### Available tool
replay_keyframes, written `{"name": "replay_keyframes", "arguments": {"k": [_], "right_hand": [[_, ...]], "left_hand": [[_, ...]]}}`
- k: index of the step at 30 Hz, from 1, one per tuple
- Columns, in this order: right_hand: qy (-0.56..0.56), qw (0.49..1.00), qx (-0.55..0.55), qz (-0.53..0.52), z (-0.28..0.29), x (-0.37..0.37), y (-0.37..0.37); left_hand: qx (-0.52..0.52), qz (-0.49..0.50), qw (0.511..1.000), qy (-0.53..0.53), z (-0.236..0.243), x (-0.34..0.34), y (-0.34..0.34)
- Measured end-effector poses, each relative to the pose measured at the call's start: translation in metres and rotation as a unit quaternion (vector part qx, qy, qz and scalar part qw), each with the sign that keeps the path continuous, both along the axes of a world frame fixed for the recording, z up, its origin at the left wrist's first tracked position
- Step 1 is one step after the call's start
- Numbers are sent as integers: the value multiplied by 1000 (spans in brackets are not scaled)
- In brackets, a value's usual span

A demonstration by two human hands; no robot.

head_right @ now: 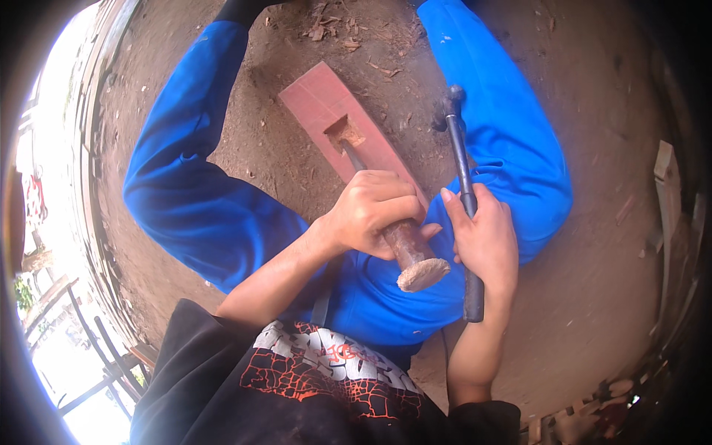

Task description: The person sits on the ground and uses a chisel and hammer to carve a rectangular recess into a piece of reddish wood. They repeatedly strike the chisel to remove wood chips and occasionally clear debris from the carved area.

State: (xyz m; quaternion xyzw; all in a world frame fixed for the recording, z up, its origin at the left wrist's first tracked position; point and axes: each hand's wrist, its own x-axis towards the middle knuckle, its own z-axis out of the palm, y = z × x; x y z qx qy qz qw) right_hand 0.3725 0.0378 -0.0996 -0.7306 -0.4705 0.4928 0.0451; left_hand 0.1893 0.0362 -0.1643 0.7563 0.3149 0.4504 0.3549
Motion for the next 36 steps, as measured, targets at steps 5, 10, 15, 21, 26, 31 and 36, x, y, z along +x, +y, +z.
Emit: {"name": "replay_keyframes", "arguments": {"k": [5, 10, 15, 21, 26, 31, 36], "right_hand": [[-4, 999, 42, 26, -7, 4, -2], [9, 1000, 1, -5, -7, 3, -3], [-4, 1000, -20, -15, -3, 0, -1], [-6, 1000, -21, -14, -1, -1, 0], [-6, 999, 28, 28, -10, 5, -3], [-12, 999, 27, 26, -8, 4, -2], [0, 1000, -17, -9, -4, 1, -1]], "left_hand": [[-106, 94, 989, -40, 11, -7, -9], [9, 99, 995, -20, 20, -15, -5], [-68, -44, 990, 118, 28, -28, -16], [-185, -85, 978, 41, 17, -18, -11], [-14, -77, 997, 26, 14, -19, 4], [-3, -44, 998, 54, 10, -14, -9], [2, -35, 995, 98, -9, -4, -22]]}}
